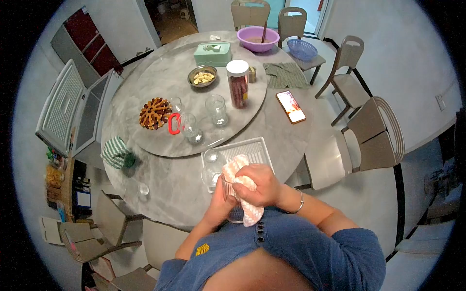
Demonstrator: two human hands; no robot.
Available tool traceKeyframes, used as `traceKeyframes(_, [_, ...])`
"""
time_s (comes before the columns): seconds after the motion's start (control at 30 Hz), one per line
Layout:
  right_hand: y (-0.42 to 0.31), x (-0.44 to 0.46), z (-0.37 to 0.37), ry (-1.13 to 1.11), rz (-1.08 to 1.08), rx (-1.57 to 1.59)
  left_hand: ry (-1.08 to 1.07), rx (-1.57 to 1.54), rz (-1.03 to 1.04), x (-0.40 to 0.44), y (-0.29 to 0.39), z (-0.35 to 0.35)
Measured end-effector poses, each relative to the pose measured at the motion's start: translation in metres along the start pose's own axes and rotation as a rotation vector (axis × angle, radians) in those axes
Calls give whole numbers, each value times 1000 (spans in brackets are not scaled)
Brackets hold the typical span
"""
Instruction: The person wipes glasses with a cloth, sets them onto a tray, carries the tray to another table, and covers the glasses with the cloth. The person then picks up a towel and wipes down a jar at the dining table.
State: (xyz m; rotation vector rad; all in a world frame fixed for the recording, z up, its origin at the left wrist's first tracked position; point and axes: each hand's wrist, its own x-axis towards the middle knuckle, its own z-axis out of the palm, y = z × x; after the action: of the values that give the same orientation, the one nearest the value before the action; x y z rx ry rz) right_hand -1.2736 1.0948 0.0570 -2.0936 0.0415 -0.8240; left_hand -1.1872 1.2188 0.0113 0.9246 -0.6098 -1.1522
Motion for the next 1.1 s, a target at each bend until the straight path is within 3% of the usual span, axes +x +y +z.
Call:
traceKeyframes(0.07, [-4,2,0,8,-29,-29,18,83,6,4,6,1])
traceKeyframes(0.13, [-8,-2,0,68,273,240,33,53,15,5,-3,-5])
traceKeyframes(0.17, [-5,-2,-1,69,276,240,51,17,18,4,-7,-7])
traceKeyframes(0.23, [17,-7,-2,259,537,685,94,-2,6,0,4,2])
traceKeyframes(0.33, [28,0,-17,419,389,627,-44,-148,107,-5,15,6])
traceKeyframes(0.37, [23,3,-19,607,607,1456,-42,-147,111,-5,17,7])
traceKeyframes(0.43, [7,4,-25,665,720,1382,208,-43,406,-5,22,11])
traceKeyframes(0.5, [-1,-10,-20,143,445,975,303,39,523,3,23,16])
traceKeyframes(0.53, [-6,-11,-10,-27,237,607,372,170,629,6,18,14])
traceKeyframes(0.57, [-12,-14,3,-88,122,598,438,302,735,8,13,13])
traceKeyframes(0.63, [-22,-16,17,-1,206,614,476,353,805,11,7,18])
traceKeyframes(0.7, [-18,-12,21,66,298,787,408,472,1051,14,4,25])
traceKeyframes(0.77, [-2,-17,22,-58,817,1639,359,613,1122,14,5,26])
traceKeyframes(0.8, [9,-24,22,-112,765,1818,335,715,1105,13,7,25])
traceKeyframes(0.83, [23,-33,28,-112,768,1817,312,817,1084,11,9,25])
traceKeyframes(0.9, [37,-47,37,138,909,1267,232,947,999,6,8,21])
traceKeyframes(0.93, [37,-50,34,135,916,1269,174,978,938,3,7,19])
traceKeyframes(0.97, [37,-51,29,24,816,1040,181,980,933,0,0,18])
traceKeyframes(1.0, [37,-53,23,-84,709,811,173,441,602,-4,-11,18])
traceKeyframes(1.07, [38,-65,12,-101,652,653,-82,784,967,9,-7,10])
traceKeyframes(1.1, [41,-69,5,-123,585,496,-50,792,968,4,-6,10])
